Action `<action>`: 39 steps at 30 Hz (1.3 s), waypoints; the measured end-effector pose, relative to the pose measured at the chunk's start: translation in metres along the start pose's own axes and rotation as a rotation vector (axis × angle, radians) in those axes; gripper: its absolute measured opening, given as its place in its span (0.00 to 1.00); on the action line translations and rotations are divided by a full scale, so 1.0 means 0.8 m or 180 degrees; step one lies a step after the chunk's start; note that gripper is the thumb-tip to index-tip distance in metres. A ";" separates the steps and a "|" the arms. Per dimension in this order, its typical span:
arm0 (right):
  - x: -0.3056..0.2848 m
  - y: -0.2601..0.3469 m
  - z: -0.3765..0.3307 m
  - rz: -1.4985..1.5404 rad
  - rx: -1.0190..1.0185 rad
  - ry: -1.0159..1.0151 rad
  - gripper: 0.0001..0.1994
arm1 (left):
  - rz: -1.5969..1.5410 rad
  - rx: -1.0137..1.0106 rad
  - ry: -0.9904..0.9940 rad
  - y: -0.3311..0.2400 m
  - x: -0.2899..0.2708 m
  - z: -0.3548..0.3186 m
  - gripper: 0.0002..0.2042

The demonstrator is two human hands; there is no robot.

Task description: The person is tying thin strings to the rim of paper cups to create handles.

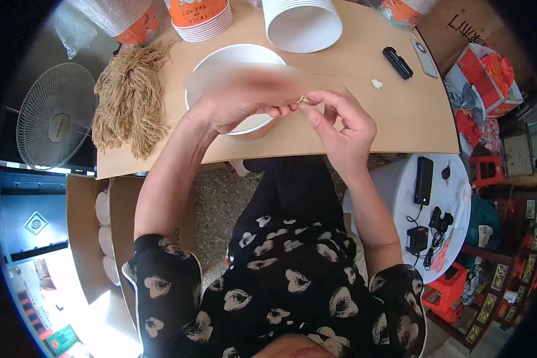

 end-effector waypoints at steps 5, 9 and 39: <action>0.005 0.000 -0.004 -0.0284 -0.0611 -0.0576 0.07 | 0.0166 -0.0088 -0.0151 0.000 0.002 -0.002 0.08; 0.007 0.000 -0.006 -0.0191 -0.0457 -0.0628 0.06 | 0.0234 0.0176 -0.0340 -0.001 0.014 -0.004 0.08; 0.008 -0.035 0.002 0.2446 0.2064 0.0553 0.07 | 0.0414 0.0424 -0.0632 -0.004 0.028 -0.008 0.11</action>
Point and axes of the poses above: each hand's wrist, its own z-axis towards the middle knuckle, its own x-axis out of the palm, y = z × x, the point moved 3 cm from there along z, towards the middle knuckle, and after that the axes turned 15 degrees about x, right-handed, at the moved point
